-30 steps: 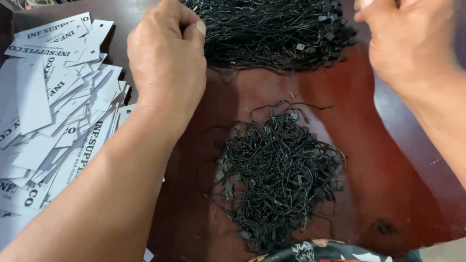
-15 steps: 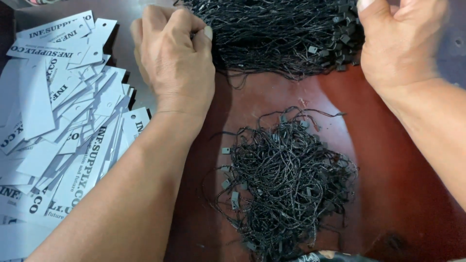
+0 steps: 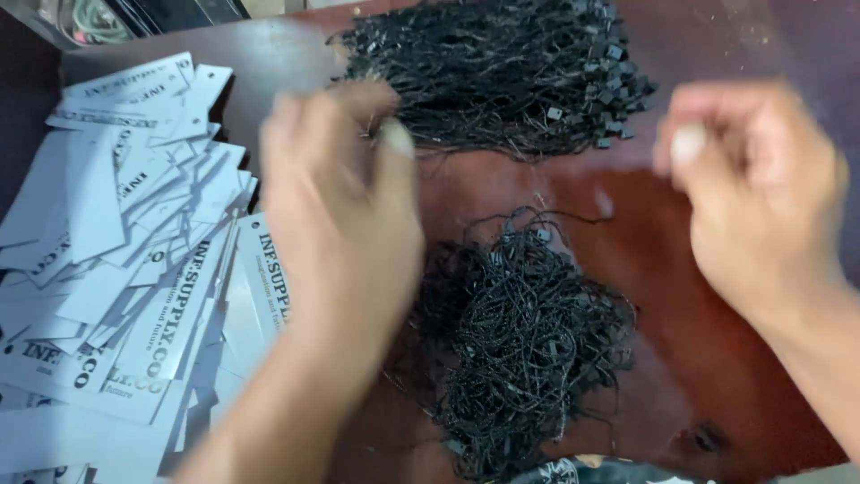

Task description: Untangling and organizing plastic tag fasteners on a production table

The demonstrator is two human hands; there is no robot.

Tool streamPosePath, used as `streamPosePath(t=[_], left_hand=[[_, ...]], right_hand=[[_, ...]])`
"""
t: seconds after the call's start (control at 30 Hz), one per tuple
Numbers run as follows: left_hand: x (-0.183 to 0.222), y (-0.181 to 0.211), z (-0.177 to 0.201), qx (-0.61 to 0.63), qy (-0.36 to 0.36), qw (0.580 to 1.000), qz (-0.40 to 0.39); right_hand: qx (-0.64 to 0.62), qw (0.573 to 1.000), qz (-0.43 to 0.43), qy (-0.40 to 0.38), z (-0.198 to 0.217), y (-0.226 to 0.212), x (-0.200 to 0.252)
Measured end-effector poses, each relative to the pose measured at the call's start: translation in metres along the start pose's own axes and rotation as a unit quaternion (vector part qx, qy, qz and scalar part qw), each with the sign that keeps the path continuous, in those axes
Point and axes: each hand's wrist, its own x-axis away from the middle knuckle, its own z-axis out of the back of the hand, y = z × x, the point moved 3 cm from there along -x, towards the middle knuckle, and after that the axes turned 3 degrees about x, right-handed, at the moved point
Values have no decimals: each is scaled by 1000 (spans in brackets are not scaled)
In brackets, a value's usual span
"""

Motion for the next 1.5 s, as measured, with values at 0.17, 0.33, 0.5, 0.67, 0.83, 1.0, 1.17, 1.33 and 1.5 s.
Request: streamPosePath(t=[0.17,0.33,0.5,0.67,0.83,1.0,1.17,1.33,1.5], left_hand=[[56,54,4,83,-125,988,-35],[84,43,-16,33,-167,983,-69],[85,42,-16,35,-168,983,-61],[88,40,-17,37,-153,985,-66],[90,39,-18,34,-149,986,-73],[89,42,-19,30,-149,985,-84],[90,40,-19,27,-147,986,-78],[90,40,-18,33,-150,985,-73],[89,40,-17,40,-146,985,-80]], right_hand=[[112,988,-17,-101,18,-36,50],[95,982,88,-138,15,-42,75],[162,970,100,-154,9,-34,77],[137,976,68,-157,12,-28,79],[31,990,101,-95,22,-37,85],[60,955,237,-170,19,-54,86],[82,950,230,-196,10,-49,85],[43,970,136,-196,14,-38,85],[41,958,236,-160,20,-51,87]])
